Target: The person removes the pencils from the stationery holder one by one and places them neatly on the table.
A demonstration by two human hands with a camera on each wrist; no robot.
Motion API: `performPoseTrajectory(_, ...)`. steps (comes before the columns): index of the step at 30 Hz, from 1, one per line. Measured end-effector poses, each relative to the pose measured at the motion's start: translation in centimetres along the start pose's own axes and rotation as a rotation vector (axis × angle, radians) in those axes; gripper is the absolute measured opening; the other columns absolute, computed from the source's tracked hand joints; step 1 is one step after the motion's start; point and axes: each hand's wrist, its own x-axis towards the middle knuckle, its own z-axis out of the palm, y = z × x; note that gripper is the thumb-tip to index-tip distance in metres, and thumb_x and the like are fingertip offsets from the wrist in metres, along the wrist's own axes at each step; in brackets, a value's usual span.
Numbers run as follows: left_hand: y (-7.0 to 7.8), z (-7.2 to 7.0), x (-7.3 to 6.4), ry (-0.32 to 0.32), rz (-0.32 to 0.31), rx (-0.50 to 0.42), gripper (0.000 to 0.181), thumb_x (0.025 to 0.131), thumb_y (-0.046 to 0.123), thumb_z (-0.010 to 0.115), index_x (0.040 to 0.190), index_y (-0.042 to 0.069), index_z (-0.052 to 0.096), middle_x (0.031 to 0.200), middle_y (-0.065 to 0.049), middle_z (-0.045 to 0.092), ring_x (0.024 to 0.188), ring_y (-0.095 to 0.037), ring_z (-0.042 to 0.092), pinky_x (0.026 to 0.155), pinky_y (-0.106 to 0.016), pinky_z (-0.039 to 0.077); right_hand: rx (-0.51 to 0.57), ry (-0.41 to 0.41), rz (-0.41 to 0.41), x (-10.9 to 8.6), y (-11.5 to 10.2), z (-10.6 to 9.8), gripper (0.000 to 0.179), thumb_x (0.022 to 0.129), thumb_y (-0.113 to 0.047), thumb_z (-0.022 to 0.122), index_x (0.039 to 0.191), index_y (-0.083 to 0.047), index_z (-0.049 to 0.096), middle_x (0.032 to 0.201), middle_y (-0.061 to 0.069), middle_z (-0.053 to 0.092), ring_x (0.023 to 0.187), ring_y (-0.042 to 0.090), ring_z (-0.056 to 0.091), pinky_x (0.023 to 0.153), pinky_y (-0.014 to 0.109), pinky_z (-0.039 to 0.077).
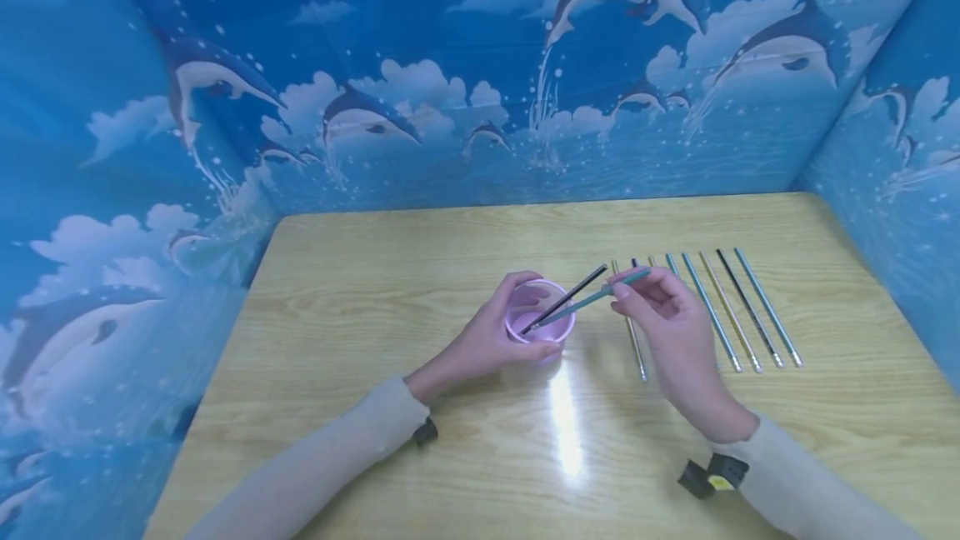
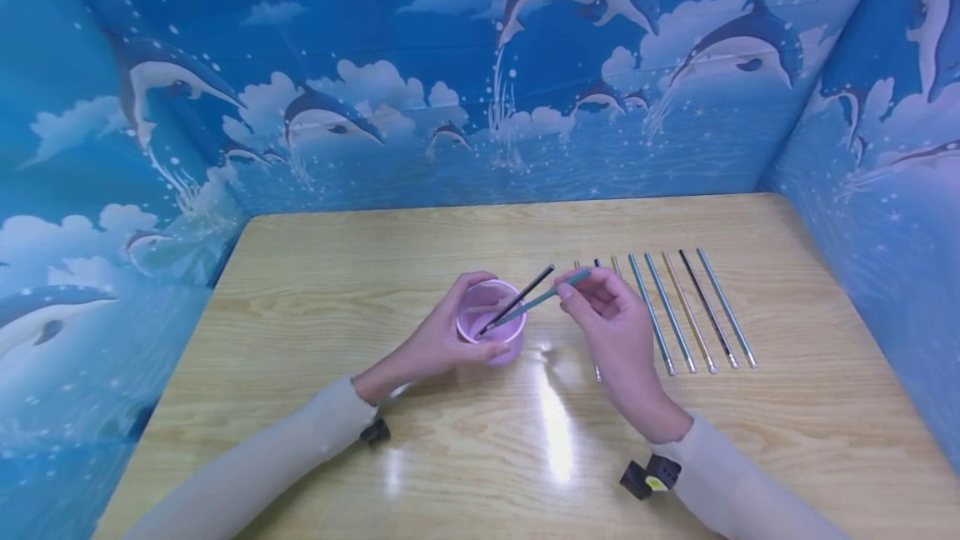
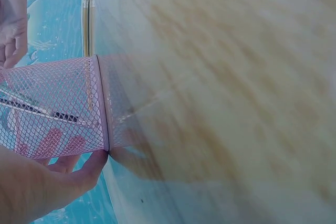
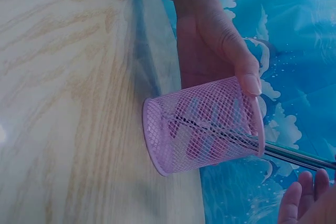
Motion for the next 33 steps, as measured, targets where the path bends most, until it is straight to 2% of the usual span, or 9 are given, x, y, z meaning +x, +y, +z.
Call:
performPoseTrajectory(3, 0.1, 0.0, 0.0, 0.003, -0.001, 0.011, 0.089, 0.087, 0.020, 0.095, 0.157, 0.032, 0.041, 0.153, -0.002, 0.058, 0.143, -0.028, 0.056, 0.111, -0.042, 0.055, 0.061, 0.019, -0.037, 0.0, -0.5, -0.3, 0.017, 0.106, 0.000, 0.070, 0.117, 0.010, 0.064, 0.118, 0.016, 0.074, 0.108, 0.025, 0.074, 0.095, 0.034, 0.063)
performPoseTrajectory(10, 0.1, -0.1, 0.0, 0.012, -0.010, 0.053, 0.092, 0.084, 0.022, 0.097, 0.157, 0.032, 0.042, 0.151, -0.008, 0.059, 0.141, -0.028, 0.058, 0.108, -0.039, 0.057, 0.355, 0.010, -0.179, 0.5, -1.7, -1.0, 0.012, 0.107, 0.011, 0.061, 0.119, 0.014, 0.061, 0.113, 0.019, 0.070, 0.106, 0.030, 0.074, 0.094, 0.036, 0.064)
performPoseTrajectory(16, 0.1, 0.0, 0.1, 0.014, 0.001, 0.038, 0.090, 0.085, 0.022, 0.097, 0.156, 0.030, 0.043, 0.152, -0.011, 0.059, 0.141, -0.031, 0.057, 0.108, -0.041, 0.057, 0.549, 0.031, -0.263, 0.7, -2.7, -1.8, 0.015, 0.105, 0.019, 0.054, 0.120, 0.020, 0.057, 0.110, 0.026, 0.066, 0.101, 0.035, 0.074, 0.090, 0.038, 0.066)
performPoseTrajectory(20, 0.1, 0.0, 0.1, 0.015, 0.004, 0.033, 0.088, 0.085, 0.022, 0.097, 0.155, 0.030, 0.044, 0.152, -0.010, 0.058, 0.141, -0.031, 0.057, 0.107, -0.040, 0.058, 0.591, 0.047, -0.299, 1.0, -3.1, -2.7, 0.018, 0.104, 0.022, 0.053, 0.121, 0.022, 0.057, 0.108, 0.028, 0.066, 0.098, 0.036, 0.074, 0.088, 0.040, 0.067)
performPoseTrajectory(26, 0.1, 0.0, 0.0, 0.016, 0.004, 0.032, 0.088, 0.085, 0.022, 0.097, 0.155, 0.030, 0.044, 0.151, -0.009, 0.059, 0.140, -0.030, 0.057, 0.106, -0.039, 0.058, 0.572, 0.066, -0.334, 1.5, -3.1, -4.4, 0.018, 0.102, 0.025, 0.051, 0.120, 0.026, 0.055, 0.105, 0.028, 0.064, 0.092, 0.035, 0.071, 0.087, 0.040, 0.067)
performPoseTrajectory(33, 0.1, 0.0, 0.1, 0.017, -0.001, 0.035, 0.089, 0.084, 0.021, 0.097, 0.155, 0.030, 0.044, 0.151, -0.007, 0.059, 0.140, -0.029, 0.058, 0.106, -0.037, 0.059, 0.543, 0.088, -0.312, 2.0, -2.9, -6.7, 0.023, 0.102, 0.026, 0.051, 0.125, 0.027, 0.055, 0.108, 0.027, 0.063, 0.093, 0.032, 0.069, 0.085, 0.035, 0.066)
